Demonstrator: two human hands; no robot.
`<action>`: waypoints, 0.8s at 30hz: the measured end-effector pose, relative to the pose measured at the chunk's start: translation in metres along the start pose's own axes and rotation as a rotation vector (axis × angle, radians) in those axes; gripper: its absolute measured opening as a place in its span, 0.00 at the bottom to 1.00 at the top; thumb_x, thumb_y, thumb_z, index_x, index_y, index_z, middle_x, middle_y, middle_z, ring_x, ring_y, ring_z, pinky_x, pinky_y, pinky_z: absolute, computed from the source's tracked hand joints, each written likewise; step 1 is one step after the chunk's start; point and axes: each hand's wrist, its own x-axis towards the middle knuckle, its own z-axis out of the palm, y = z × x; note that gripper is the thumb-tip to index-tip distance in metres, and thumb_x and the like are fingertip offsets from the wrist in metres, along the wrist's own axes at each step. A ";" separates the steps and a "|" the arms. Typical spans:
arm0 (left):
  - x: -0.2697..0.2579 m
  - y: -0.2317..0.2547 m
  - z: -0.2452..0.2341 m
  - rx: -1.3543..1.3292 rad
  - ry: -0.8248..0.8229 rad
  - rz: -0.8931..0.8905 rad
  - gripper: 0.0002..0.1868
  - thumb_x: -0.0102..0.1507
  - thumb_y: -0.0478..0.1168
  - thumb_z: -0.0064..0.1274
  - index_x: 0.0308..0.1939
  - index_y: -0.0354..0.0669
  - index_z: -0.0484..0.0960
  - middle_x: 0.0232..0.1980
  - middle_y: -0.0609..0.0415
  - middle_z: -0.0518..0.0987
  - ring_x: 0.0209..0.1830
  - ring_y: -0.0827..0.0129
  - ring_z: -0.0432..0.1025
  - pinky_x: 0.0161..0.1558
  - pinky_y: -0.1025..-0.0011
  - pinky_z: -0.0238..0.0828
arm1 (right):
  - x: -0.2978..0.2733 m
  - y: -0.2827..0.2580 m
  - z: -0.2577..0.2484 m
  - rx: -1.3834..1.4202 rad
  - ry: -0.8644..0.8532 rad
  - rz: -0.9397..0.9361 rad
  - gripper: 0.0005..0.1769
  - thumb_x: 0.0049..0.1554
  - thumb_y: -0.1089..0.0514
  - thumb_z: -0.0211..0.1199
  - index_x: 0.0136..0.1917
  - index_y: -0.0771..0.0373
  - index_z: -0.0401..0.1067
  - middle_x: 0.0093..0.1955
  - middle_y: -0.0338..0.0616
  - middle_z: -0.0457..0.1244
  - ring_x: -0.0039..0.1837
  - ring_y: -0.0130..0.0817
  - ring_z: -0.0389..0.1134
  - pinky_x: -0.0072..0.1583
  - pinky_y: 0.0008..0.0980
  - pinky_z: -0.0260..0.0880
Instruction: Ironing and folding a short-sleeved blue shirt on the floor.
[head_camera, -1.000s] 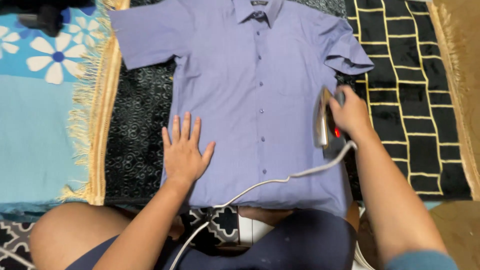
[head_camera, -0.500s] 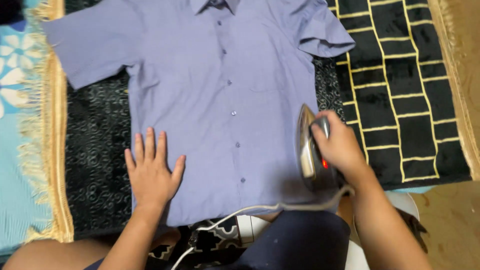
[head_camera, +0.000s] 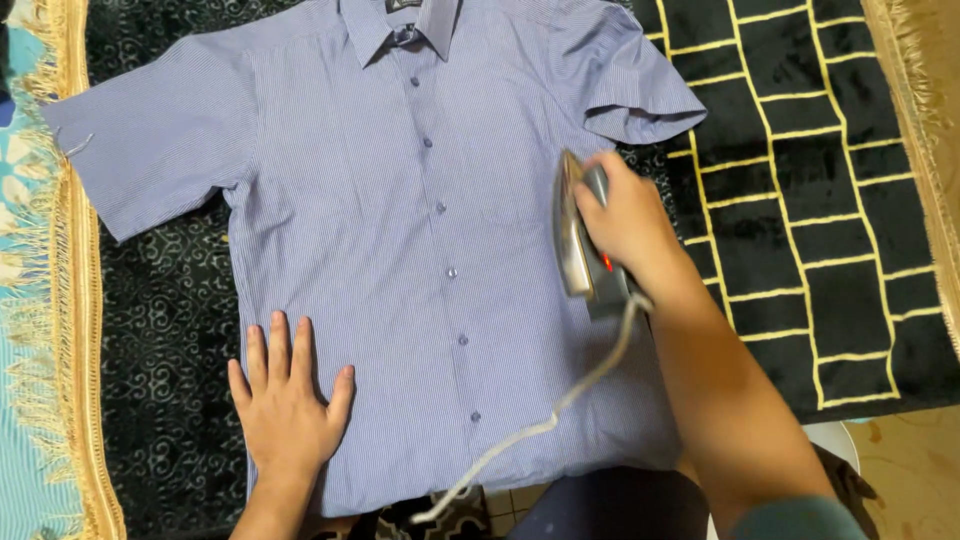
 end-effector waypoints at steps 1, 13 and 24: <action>0.001 0.000 0.001 0.000 0.000 -0.002 0.41 0.63 0.62 0.46 0.74 0.42 0.69 0.80 0.43 0.62 0.81 0.45 0.52 0.75 0.41 0.44 | 0.018 -0.001 0.004 -0.001 -0.001 -0.002 0.19 0.58 0.51 0.65 0.60 0.59 0.70 0.46 0.63 0.69 0.51 0.63 0.71 0.53 0.50 0.71; 0.005 0.001 0.001 -0.008 0.015 0.028 0.41 0.61 0.59 0.49 0.72 0.37 0.69 0.79 0.40 0.61 0.81 0.43 0.52 0.76 0.42 0.43 | 0.036 -0.057 0.008 -0.125 -0.031 -0.083 0.23 0.57 0.56 0.63 0.65 0.60 0.66 0.49 0.65 0.68 0.54 0.66 0.69 0.57 0.54 0.69; 0.069 0.018 0.020 -0.268 0.087 0.259 0.38 0.61 0.53 0.55 0.68 0.30 0.71 0.75 0.37 0.66 0.77 0.47 0.57 0.74 0.48 0.47 | -0.074 -0.096 -0.002 -0.073 -0.255 0.049 0.18 0.57 0.54 0.60 0.60 0.56 0.68 0.43 0.64 0.69 0.49 0.64 0.71 0.51 0.54 0.71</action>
